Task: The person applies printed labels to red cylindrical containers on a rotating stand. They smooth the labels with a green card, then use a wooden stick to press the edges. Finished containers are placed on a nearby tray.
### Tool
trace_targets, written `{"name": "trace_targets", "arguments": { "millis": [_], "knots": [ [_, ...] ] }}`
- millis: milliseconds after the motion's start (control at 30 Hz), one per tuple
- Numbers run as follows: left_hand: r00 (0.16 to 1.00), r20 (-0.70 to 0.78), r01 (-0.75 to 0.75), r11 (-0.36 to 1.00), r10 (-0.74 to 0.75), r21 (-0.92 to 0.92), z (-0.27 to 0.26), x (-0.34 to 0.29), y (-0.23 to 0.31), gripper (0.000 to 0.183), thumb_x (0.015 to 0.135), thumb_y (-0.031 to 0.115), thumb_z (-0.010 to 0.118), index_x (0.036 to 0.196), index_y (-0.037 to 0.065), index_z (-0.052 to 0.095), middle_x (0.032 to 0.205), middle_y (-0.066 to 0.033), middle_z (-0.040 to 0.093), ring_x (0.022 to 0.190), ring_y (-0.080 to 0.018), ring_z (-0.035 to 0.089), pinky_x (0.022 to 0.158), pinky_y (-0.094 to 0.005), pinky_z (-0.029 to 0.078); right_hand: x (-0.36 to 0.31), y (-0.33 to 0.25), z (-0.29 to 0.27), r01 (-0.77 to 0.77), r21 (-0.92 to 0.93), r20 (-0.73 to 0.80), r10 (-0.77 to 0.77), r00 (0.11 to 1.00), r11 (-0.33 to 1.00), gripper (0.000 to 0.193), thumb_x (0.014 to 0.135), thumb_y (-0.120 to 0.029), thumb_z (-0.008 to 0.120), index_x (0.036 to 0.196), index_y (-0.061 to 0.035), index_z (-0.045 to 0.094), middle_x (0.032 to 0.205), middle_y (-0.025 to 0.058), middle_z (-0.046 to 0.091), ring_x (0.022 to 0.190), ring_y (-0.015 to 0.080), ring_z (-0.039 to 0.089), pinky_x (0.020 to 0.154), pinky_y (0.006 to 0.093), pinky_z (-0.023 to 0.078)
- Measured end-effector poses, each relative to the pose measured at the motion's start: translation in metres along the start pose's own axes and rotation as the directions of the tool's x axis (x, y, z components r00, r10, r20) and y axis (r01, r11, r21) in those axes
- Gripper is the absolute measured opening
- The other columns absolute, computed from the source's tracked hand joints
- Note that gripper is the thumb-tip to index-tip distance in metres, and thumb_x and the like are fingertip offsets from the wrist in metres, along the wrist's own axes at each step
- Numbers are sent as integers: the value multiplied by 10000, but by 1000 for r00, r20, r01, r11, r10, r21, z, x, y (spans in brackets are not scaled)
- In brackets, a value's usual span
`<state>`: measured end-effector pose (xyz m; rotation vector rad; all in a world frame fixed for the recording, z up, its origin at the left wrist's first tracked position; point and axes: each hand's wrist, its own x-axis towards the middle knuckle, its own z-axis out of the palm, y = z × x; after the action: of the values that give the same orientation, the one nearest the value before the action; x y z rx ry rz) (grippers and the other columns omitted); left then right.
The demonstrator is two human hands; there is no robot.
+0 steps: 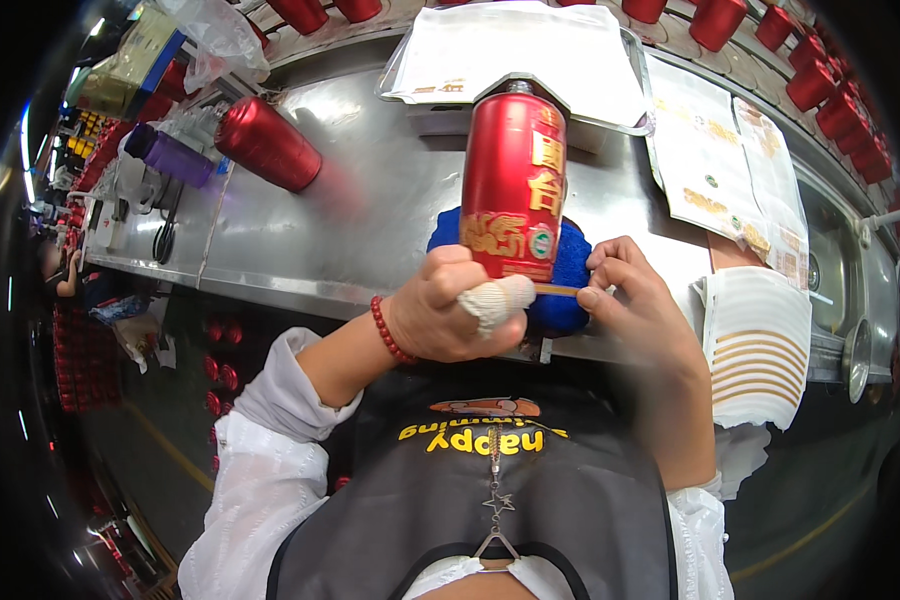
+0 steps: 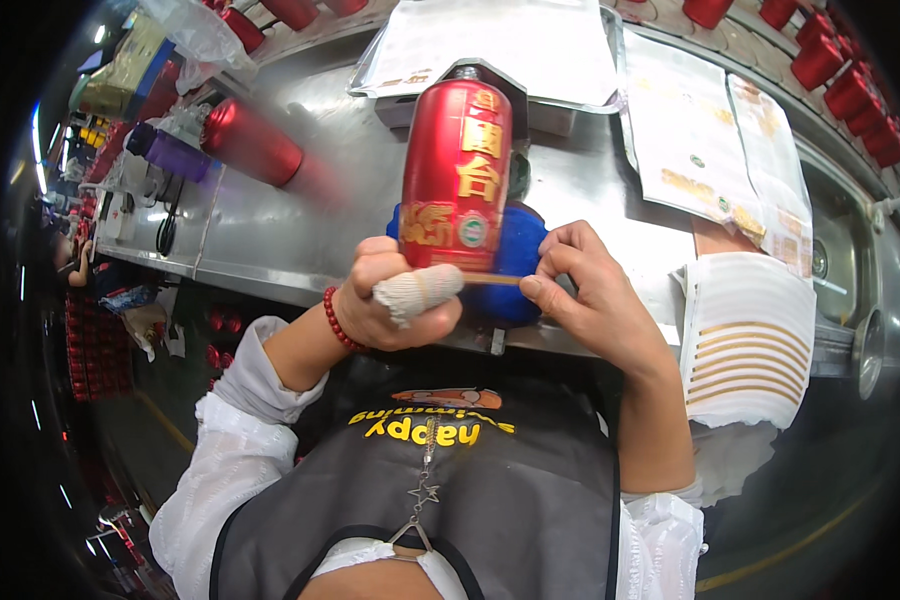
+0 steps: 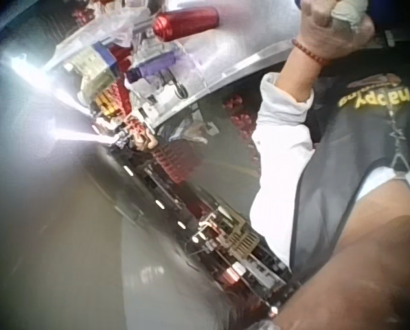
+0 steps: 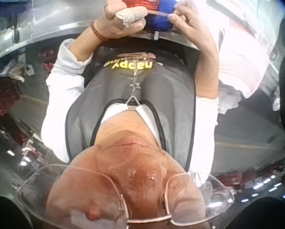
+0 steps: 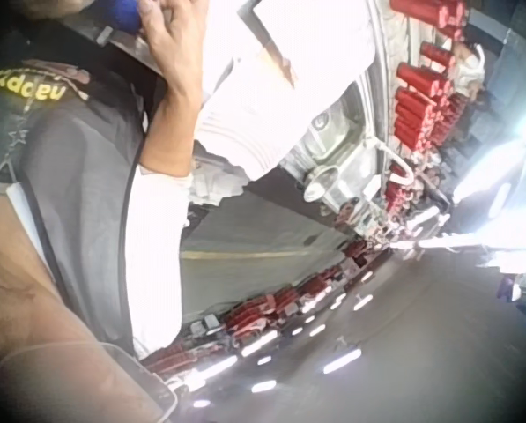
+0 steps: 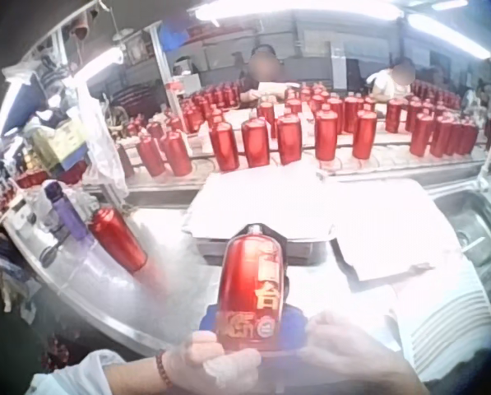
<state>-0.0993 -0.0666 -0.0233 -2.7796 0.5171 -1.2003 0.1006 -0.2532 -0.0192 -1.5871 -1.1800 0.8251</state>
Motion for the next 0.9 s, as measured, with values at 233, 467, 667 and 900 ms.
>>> {"name": "trace_targets", "arguments": {
  "millis": [233,467,667,900],
  "knots": [
    [1000,22,18,1000,-18,17,-1,7,5,273,699,184,778,960,170,697,1170,36,600,1057,-225,440,823,-367,440,0,6,-4,26,-65,9,-26,1000,998,234,908,-179,716,845,5,586,1045,107,522,951,217,534,825,317,463],
    [998,-33,45,999,-44,24,2,-4,3,269,662,127,763,890,238,674,1264,13,600,1021,-237,443,787,-373,439,1,0,-4,2,-19,29,-2,1000,1000,238,906,-176,716,831,4,580,1039,108,521,942,217,534,815,317,463],
    [997,-9,80,997,-80,6,-1,-8,6,271,667,121,766,907,220,685,1234,24,581,1011,-234,435,792,-361,423,0,0,-7,-14,-45,44,16,999,999,214,901,-156,700,827,-5,569,1054,91,500,975,202,510,852,307,444],
    [998,17,69,995,-68,-72,0,5,6,374,718,175,791,1077,138,694,1167,13,551,1048,-213,419,845,-359,438,0,2,-9,-57,-31,62,59,996,998,203,898,-150,695,843,-2,566,1062,79,493,991,184,500,847,288,428]
  ]
}}
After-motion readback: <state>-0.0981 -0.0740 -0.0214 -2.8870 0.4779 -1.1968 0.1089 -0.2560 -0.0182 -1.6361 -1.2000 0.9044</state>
